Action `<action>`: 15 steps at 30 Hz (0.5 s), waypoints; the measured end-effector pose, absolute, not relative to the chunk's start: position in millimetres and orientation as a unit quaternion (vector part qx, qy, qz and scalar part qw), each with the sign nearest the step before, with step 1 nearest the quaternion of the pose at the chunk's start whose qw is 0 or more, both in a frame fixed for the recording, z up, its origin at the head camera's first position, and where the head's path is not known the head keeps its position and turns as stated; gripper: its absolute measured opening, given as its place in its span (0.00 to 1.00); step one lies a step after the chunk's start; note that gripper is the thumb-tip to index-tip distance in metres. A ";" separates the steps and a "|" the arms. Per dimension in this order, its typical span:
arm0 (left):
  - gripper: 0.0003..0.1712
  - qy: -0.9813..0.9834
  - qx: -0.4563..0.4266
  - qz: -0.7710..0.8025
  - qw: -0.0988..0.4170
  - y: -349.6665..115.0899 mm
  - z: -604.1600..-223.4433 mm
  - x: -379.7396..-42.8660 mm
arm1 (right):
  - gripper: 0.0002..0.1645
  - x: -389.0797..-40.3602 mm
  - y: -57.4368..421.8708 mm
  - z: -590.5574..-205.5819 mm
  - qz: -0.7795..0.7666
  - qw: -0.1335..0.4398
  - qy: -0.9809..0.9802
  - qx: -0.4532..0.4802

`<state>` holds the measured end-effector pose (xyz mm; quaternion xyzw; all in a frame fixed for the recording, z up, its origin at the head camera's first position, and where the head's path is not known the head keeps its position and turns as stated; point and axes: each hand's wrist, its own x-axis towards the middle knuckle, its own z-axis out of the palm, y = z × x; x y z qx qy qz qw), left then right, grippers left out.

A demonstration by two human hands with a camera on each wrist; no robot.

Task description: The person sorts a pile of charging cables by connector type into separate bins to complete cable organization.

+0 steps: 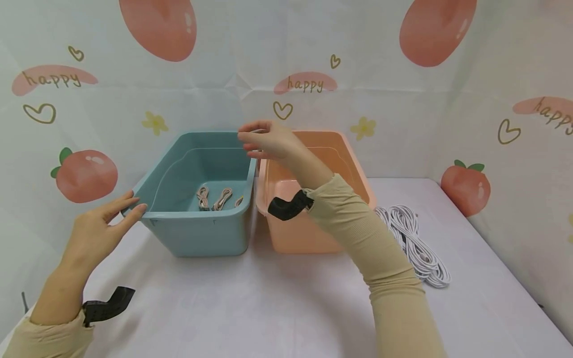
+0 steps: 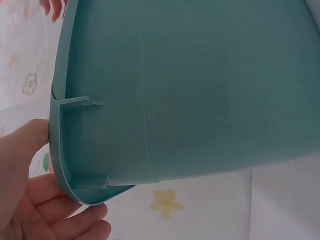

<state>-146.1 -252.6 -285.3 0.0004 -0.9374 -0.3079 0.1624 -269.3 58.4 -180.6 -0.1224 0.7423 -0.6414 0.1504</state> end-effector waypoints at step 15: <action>0.31 -0.943 -0.018 -0.275 0.189 -250.1 -284.7 -146.1 | 0.04 -249.6 143.5 -198.9 -0.696 0.110 0.695 -0.142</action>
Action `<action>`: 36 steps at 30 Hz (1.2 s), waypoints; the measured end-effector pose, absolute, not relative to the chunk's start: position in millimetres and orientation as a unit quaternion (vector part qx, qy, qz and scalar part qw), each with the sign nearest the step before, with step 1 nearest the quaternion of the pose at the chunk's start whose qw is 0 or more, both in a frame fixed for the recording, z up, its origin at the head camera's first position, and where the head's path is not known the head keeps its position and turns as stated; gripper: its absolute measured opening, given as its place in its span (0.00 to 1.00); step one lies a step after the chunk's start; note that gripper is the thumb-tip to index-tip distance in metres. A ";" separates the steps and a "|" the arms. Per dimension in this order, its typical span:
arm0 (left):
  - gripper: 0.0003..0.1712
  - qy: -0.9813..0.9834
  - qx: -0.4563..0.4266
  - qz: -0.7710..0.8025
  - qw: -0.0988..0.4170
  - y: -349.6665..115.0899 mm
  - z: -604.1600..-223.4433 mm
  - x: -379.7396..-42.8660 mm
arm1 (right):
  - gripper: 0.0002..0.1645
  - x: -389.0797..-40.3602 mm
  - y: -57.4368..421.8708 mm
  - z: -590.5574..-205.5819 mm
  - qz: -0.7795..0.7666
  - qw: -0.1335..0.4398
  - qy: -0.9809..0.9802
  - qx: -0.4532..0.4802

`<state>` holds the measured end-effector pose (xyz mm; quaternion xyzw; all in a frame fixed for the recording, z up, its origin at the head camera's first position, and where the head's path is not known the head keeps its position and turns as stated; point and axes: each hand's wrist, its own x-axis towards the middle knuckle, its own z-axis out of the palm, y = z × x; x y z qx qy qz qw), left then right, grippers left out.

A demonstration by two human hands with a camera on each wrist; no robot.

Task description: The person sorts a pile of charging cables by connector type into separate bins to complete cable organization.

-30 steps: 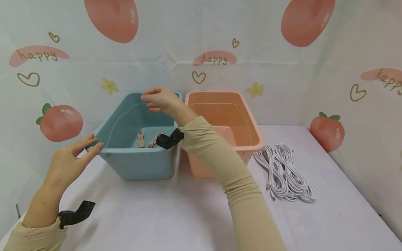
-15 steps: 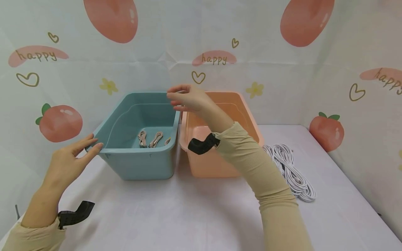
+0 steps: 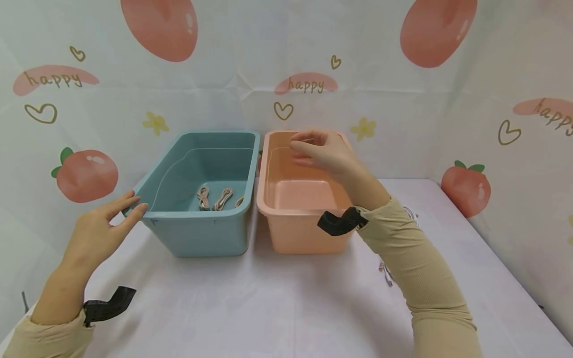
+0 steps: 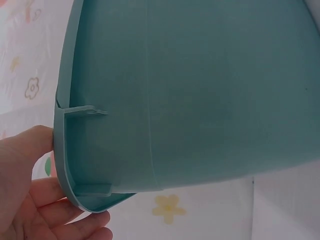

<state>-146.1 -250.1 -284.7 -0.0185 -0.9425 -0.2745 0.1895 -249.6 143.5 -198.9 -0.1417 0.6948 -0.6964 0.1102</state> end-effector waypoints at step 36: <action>0.24 -0.900 -0.244 -0.274 0.235 -106.7 -263.3 -155.4 | 0.09 -206.7 320.4 -282.7 -0.700 -0.023 0.713 -0.045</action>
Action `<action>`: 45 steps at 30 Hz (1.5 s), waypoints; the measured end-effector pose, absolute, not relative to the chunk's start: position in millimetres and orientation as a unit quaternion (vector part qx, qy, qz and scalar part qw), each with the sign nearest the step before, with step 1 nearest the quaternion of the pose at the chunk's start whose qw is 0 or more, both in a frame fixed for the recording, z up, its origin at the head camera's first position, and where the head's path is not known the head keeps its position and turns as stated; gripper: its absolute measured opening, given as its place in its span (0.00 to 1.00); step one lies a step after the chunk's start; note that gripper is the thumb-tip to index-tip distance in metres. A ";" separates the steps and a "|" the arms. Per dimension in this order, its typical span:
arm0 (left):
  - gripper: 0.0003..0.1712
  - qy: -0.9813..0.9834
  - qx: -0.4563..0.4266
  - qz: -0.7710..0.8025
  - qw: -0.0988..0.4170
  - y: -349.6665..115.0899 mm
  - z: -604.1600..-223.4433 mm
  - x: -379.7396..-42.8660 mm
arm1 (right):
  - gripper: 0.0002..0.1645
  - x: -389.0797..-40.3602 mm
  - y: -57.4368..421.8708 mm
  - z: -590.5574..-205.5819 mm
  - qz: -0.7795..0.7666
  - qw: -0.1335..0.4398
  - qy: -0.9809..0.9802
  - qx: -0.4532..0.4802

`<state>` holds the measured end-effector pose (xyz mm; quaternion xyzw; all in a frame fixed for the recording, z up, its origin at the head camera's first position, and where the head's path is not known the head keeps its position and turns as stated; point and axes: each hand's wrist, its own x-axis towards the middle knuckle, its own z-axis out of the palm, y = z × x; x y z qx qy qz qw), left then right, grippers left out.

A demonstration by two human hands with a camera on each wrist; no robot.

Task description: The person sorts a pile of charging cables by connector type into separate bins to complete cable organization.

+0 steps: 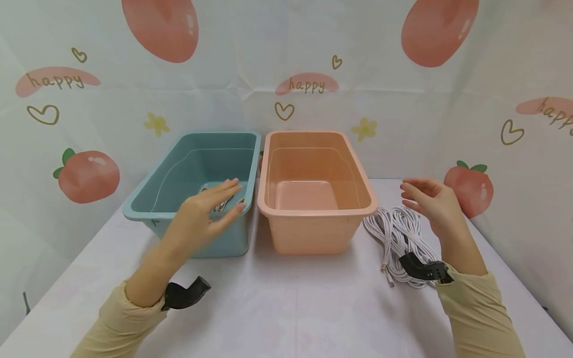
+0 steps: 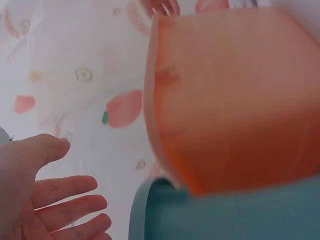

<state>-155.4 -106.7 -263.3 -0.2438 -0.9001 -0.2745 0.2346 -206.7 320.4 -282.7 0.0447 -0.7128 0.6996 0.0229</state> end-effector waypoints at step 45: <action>0.14 -0.887 -0.225 -0.295 0.274 -45.3 -300.6 -163.1 | 0.27 -194.2 332.1 -361.8 0.287 -0.071 -0.955 -0.006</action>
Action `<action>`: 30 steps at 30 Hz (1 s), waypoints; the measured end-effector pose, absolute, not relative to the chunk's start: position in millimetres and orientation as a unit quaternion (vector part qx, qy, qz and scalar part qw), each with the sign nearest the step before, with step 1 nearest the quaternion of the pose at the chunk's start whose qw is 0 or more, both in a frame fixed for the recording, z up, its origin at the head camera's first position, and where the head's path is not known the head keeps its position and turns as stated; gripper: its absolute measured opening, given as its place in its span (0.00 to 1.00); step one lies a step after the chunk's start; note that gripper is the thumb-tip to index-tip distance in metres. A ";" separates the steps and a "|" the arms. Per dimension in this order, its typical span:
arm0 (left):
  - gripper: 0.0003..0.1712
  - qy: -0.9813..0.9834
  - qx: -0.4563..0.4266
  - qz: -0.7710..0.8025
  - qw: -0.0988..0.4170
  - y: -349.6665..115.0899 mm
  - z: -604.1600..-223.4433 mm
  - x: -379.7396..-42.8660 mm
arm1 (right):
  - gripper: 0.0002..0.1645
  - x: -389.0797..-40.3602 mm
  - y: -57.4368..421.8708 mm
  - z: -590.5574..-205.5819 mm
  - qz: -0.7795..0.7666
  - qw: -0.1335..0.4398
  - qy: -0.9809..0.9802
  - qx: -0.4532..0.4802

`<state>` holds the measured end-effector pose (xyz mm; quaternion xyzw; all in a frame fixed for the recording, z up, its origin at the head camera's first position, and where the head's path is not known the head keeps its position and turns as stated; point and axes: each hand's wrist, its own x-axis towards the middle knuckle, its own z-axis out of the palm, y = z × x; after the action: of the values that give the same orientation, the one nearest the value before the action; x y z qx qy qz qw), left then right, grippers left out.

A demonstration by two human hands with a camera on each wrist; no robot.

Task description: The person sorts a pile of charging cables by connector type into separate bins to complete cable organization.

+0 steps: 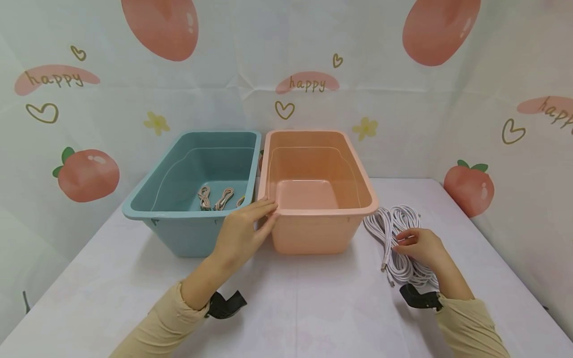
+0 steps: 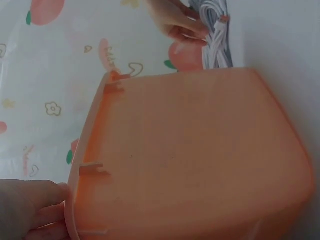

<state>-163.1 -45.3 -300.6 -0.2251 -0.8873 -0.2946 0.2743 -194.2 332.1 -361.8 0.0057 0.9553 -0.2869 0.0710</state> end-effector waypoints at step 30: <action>0.14 -0.874 -0.242 -0.284 0.310 -45.5 -306.8 -166.8 | 0.22 -189.9 332.2 -362.4 -0.324 0.016 0.943 0.071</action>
<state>-166.8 -45.5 -306.8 -0.2423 -0.8741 -0.2843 0.3104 -189.9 332.2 -362.4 0.0706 0.9433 -0.3239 0.0163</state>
